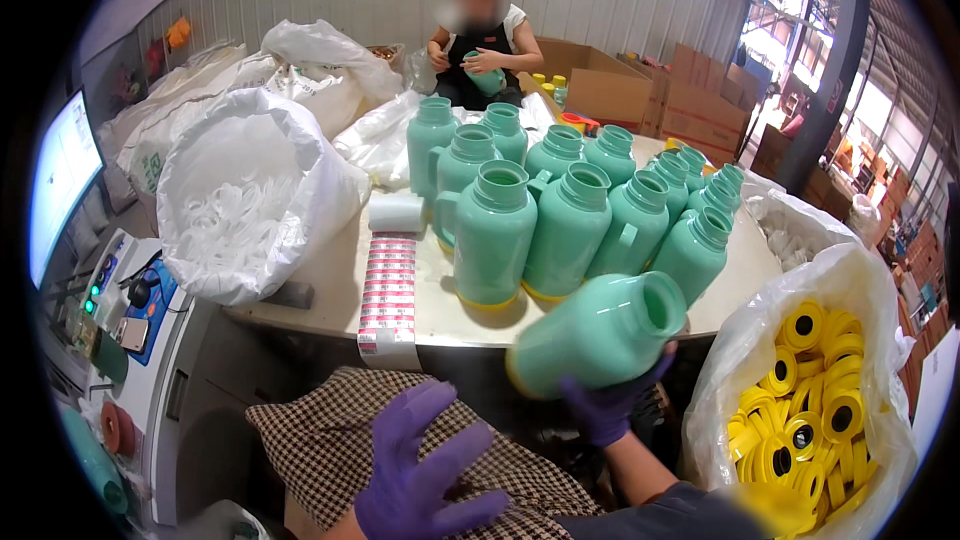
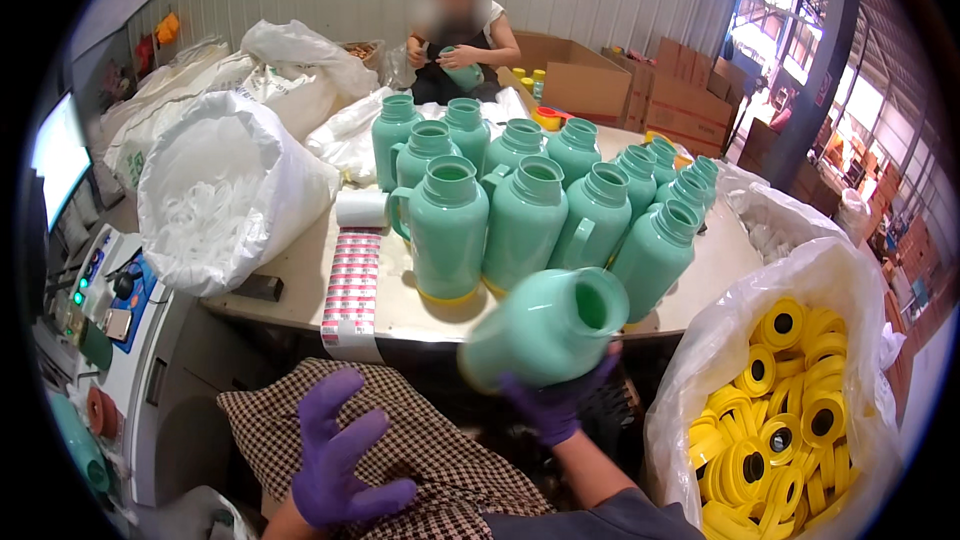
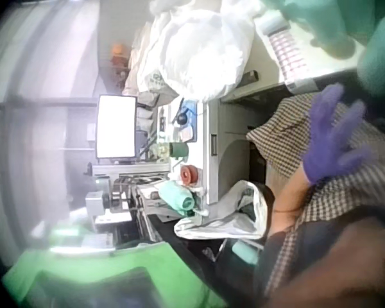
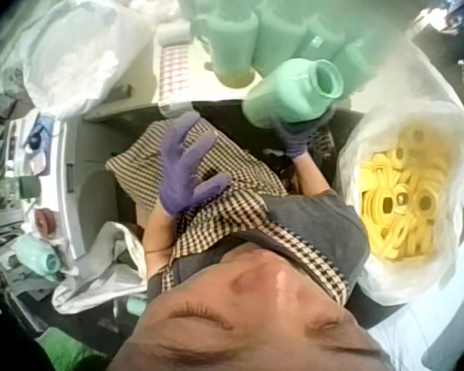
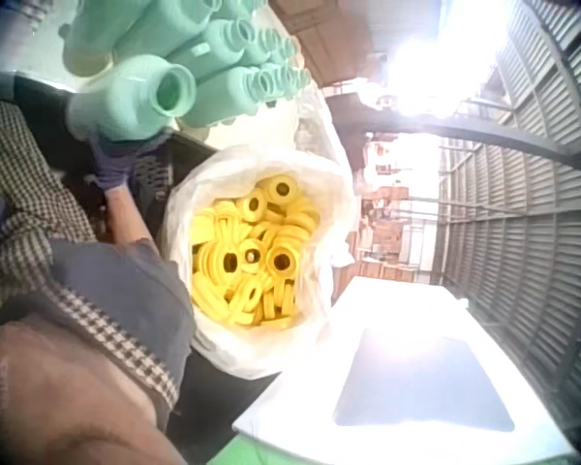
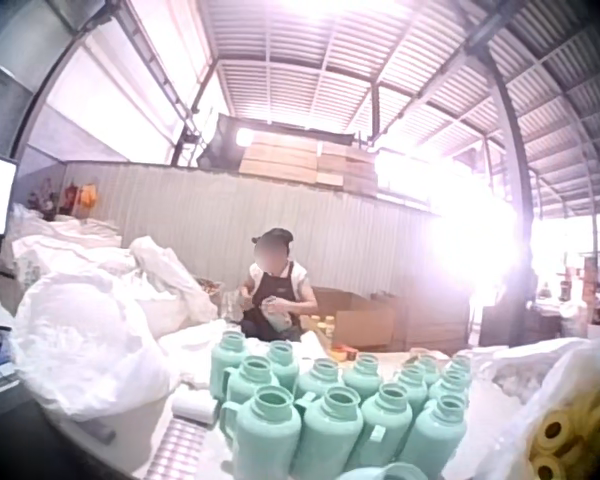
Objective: The person sits on the floor in a factory setting and assembles light green plastic containers. They pick up a container body, apply a strip of adhesive tape to the rim, and then screw on a yellow lid. The person repeats this process for multiple units, placing the finished containers on a nearby table.
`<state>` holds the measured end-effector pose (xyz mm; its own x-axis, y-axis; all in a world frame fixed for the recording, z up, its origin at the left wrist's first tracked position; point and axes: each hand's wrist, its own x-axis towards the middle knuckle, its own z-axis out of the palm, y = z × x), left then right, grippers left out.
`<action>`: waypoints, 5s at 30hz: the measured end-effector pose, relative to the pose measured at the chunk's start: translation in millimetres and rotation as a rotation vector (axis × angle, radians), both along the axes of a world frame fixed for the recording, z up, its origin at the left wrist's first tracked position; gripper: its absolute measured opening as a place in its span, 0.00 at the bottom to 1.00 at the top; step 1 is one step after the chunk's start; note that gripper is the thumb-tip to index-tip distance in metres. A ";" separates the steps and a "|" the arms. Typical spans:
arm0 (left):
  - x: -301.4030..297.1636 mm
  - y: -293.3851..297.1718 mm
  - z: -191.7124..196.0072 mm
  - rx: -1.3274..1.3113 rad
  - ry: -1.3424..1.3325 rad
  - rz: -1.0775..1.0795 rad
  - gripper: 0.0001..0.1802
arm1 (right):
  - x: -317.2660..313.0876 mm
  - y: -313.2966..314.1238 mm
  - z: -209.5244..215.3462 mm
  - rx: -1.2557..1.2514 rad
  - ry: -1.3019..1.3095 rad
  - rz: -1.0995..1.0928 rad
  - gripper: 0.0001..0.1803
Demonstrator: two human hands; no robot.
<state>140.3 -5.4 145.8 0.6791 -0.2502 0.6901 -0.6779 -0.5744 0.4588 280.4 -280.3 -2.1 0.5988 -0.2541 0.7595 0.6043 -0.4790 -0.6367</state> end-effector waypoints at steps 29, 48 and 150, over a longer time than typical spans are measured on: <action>-526.4 5.0 -341.4 -1.105 -0.158 2.241 0.07 | 12.7 142.4 23.6 -0.740 -0.803 0.562 0.27; -710.3 199.7 -411.8 -1.796 -0.960 2.259 0.23 | 7.9 160.1 21.8 -0.943 -0.480 0.880 0.23; -245.1 63.2 -158.2 -0.357 0.233 1.460 0.64 | 71.2 411.9 177.0 -0.633 -0.646 0.999 0.09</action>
<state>-104.8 57.8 -12.4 0.2757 0.8679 0.4132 0.4727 -0.4967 0.7279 351.6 131.6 174.9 -0.1862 0.5738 0.7976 0.9702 0.2356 0.0570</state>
